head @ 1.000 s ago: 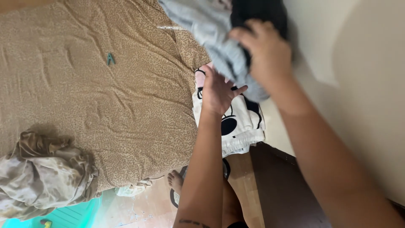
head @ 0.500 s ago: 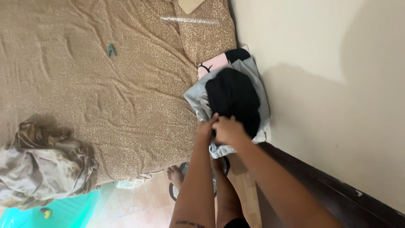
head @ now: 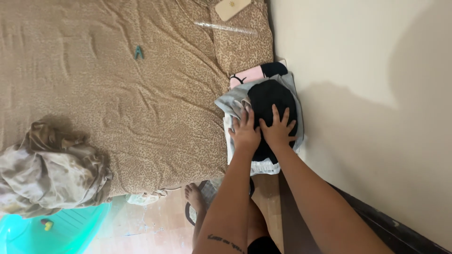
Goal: The person gathers various pieces of clothing from around the room and hangs them on a drying rack.
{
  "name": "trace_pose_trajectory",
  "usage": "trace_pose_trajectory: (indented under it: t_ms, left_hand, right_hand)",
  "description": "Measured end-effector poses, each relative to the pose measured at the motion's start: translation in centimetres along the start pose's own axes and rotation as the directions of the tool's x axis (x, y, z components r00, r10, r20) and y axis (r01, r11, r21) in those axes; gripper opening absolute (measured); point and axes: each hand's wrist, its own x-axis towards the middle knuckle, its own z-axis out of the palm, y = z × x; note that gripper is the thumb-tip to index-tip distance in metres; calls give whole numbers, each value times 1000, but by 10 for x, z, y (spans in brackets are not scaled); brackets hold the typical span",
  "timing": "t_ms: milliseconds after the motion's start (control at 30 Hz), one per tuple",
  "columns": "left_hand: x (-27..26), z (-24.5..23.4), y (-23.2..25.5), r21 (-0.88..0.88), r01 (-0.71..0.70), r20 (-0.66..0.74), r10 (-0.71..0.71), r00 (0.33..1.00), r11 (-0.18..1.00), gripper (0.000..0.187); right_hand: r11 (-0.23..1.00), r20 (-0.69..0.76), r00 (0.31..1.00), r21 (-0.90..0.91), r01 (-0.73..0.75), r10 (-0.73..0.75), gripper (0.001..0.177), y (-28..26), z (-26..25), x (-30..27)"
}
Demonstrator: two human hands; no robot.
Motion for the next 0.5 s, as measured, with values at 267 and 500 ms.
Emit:
trace_pose_trajectory:
  t_ms: [267, 500]
  left_hand:
    - [-15, -94, -24, -35, 34, -64, -36, 997, 999, 58]
    - [-39, -191, -138, -282, 88, -423, -206, 882, 955, 49]
  right_hand:
    - [882, -190, 861, -88, 463, -472, 62, -71, 13, -47]
    - [630, -68, 681, 322, 707, -729, 46, -220, 32, -149]
